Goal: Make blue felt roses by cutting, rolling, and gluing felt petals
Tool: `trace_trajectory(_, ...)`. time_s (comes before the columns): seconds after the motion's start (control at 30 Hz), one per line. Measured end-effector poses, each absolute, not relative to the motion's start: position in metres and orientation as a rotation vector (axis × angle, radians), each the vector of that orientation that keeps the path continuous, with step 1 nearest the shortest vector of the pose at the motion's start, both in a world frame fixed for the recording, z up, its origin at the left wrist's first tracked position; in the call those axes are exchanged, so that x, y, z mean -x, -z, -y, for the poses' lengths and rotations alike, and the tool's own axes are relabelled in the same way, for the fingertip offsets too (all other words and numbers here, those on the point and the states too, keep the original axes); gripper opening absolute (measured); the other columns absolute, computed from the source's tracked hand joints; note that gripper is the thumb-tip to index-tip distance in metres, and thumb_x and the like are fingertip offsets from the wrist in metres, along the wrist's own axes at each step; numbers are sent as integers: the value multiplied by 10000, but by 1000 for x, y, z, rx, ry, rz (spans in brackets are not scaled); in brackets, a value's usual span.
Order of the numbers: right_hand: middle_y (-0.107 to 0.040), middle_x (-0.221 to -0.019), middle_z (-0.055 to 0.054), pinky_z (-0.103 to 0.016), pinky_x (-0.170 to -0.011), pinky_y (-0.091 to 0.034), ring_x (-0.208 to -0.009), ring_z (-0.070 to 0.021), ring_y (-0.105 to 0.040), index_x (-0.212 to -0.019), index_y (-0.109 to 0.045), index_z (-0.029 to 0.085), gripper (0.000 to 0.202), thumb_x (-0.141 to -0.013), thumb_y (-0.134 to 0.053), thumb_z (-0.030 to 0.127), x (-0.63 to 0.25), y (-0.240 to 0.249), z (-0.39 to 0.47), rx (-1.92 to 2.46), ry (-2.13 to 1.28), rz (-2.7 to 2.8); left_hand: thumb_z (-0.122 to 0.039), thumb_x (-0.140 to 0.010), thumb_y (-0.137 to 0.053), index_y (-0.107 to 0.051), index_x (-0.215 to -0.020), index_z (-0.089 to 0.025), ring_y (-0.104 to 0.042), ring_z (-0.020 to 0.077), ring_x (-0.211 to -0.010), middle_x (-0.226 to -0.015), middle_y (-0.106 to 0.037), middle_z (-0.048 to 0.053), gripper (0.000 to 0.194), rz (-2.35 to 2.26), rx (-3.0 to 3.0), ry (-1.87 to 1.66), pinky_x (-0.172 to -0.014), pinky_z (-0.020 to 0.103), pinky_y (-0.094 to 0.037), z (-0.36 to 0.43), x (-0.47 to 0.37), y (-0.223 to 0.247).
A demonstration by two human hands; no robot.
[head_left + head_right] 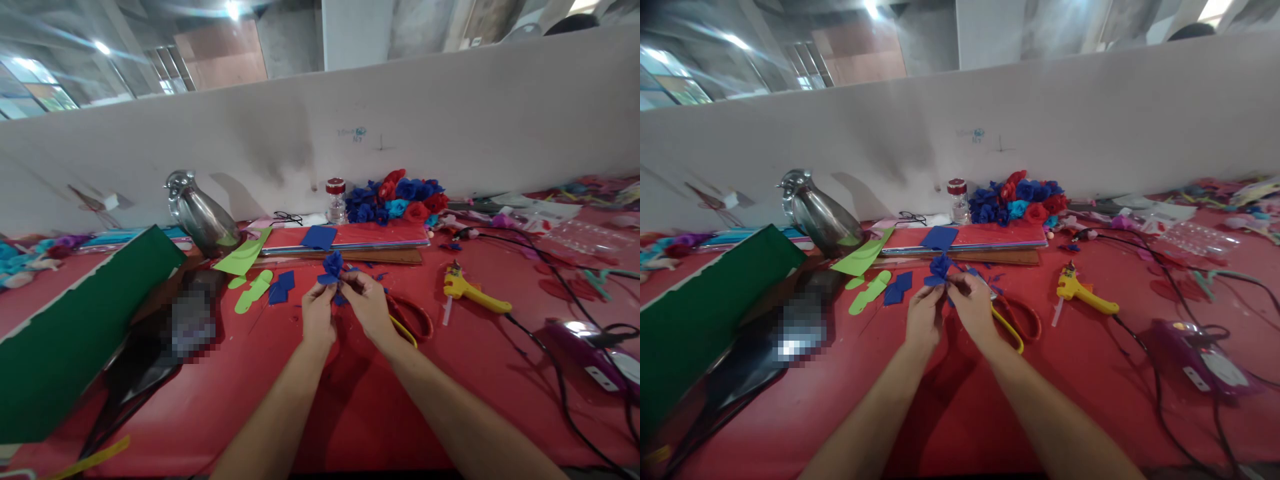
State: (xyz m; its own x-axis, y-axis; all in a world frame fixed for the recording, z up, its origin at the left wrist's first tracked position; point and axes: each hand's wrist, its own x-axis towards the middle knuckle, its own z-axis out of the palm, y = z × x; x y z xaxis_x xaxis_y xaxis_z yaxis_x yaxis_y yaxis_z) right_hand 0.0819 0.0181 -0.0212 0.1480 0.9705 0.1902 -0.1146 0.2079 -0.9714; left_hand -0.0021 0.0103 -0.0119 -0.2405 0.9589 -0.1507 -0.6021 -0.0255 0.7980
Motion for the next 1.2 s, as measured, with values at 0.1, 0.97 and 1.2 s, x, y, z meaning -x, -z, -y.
trace_trajectory(0.1, -705, -757, -18, -315, -716, -494, -724, -181, -618, -765, -692, 208, 113, -689, -666, 287, -82, 21, -18, 1019, -1004, 1119, -258, -472, -845, -692, -626, -160, -581, 107, -637, -669, -689, -4, 238, -945, -565, -1618, -694, 254, -456, -11, 2, 12)
trace_trajectory(0.97, -661, -724, -4, -303, -678, -469, -680, -168, -585, -755, -643, 218, 131, -692, -672, 329, -80, 19, -15, 986, -1049, 1107, -232, -543, -793, -692, -635, -163, -566, 102, -695, -690, -645, -17, 153, -1006, -609, -1703, -732, 235, -445, -13, 4, 16)
trace_trajectory(1.2, -645, -693, 20, -283, -665, -467, -655, -152, -561, -731, -636, 227, 107, -661, -691, 285, -80, 24, -20, 885, -1128, 1045, -216, -577, -760, -725, -618, -182, -584, 111, -680, -675, -688, -10, 64, -930, -699, -1706, -746, 249, -464, -8, 1, 12)
